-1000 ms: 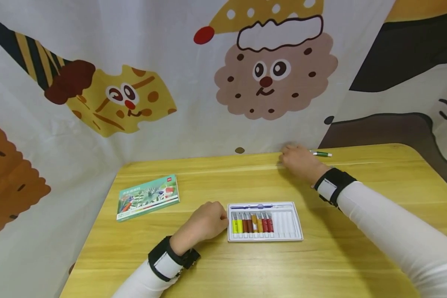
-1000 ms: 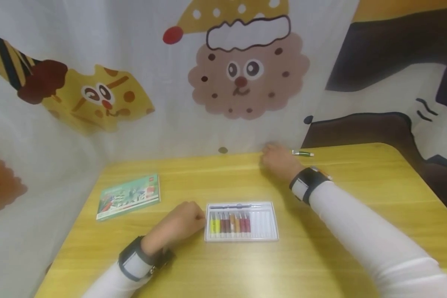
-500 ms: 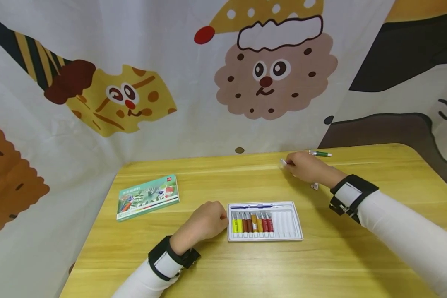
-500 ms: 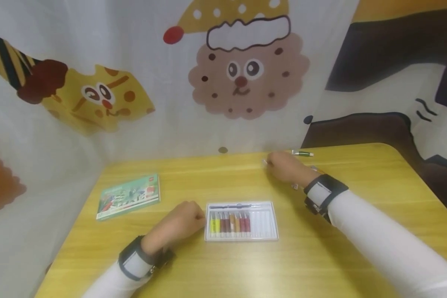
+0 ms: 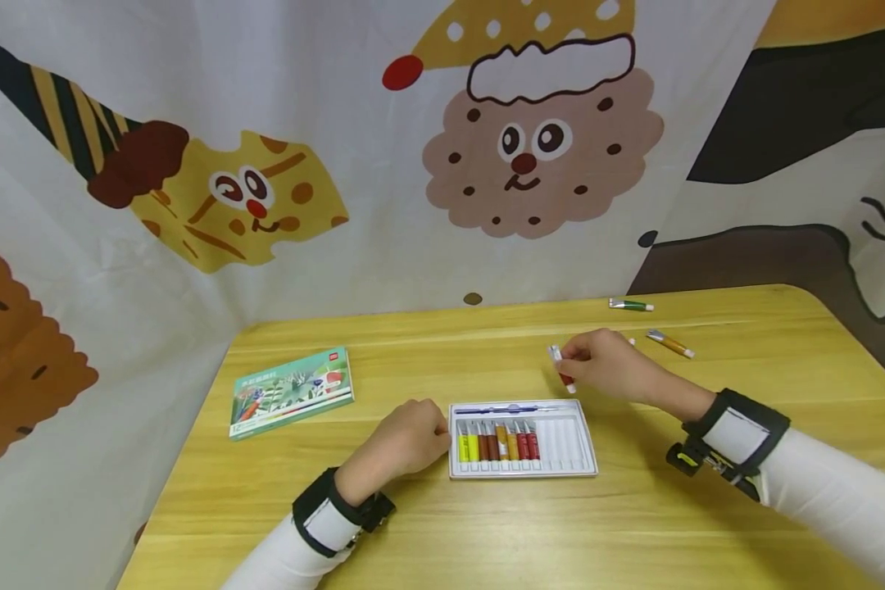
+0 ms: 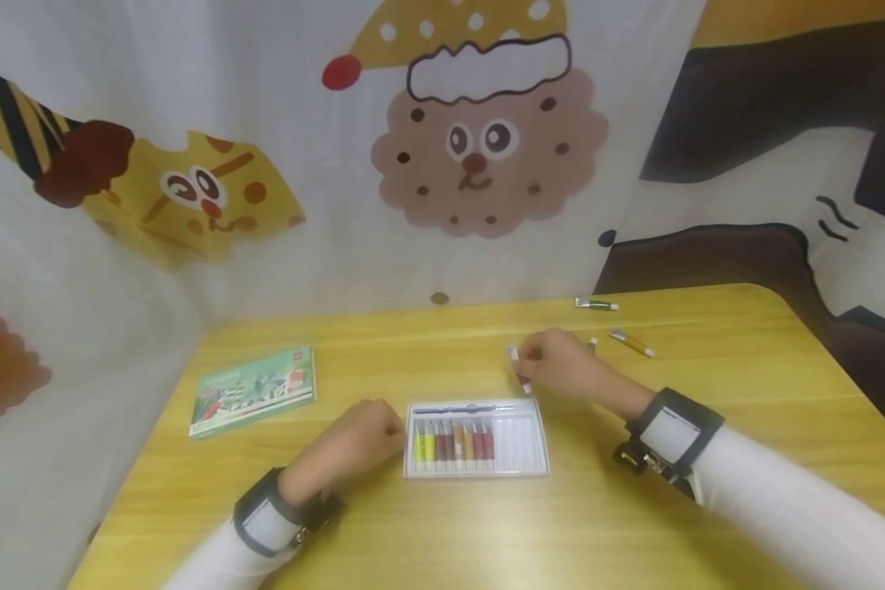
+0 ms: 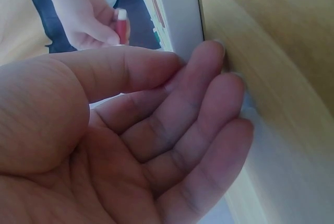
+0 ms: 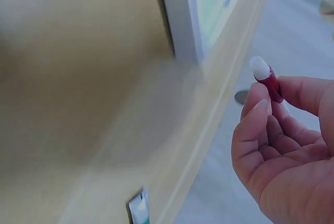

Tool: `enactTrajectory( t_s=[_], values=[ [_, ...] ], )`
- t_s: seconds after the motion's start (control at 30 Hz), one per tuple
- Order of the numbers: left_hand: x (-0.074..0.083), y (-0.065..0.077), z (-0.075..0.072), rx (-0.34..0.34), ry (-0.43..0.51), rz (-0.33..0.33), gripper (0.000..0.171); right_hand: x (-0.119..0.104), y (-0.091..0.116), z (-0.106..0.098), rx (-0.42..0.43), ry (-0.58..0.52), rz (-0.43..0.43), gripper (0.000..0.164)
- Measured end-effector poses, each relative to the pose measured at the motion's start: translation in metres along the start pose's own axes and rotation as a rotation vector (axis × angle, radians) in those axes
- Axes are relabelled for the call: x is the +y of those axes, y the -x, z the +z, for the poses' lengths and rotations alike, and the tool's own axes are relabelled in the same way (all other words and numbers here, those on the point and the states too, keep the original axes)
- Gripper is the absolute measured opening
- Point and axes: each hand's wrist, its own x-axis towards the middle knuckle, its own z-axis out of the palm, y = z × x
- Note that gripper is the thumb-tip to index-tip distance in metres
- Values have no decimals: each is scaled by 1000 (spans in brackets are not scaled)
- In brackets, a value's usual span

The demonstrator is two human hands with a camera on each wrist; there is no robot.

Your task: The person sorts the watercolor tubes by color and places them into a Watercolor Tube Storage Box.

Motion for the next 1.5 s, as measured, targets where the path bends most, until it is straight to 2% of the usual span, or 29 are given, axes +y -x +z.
enactTrajectory(
  t_s=[0.47,1.0,1.27,1.4,1.5],
  values=[
    [1,0,0,-11,7,-3,44,-18,32,31,-64,-194,113,14],
    [-1,0,0,7,-5,24,47,-23,48,57,-129,-318,112,12],
    [-1,0,1,11,0,38,49,-20,48,64,-120,-307,139,12],
    [-1,0,0,11,0,38,48,-19,47,65,-91,-252,140,10],
    [-1,0,-1,6,2,34,48,-18,49,65,-89,-213,134,16]
  ],
)
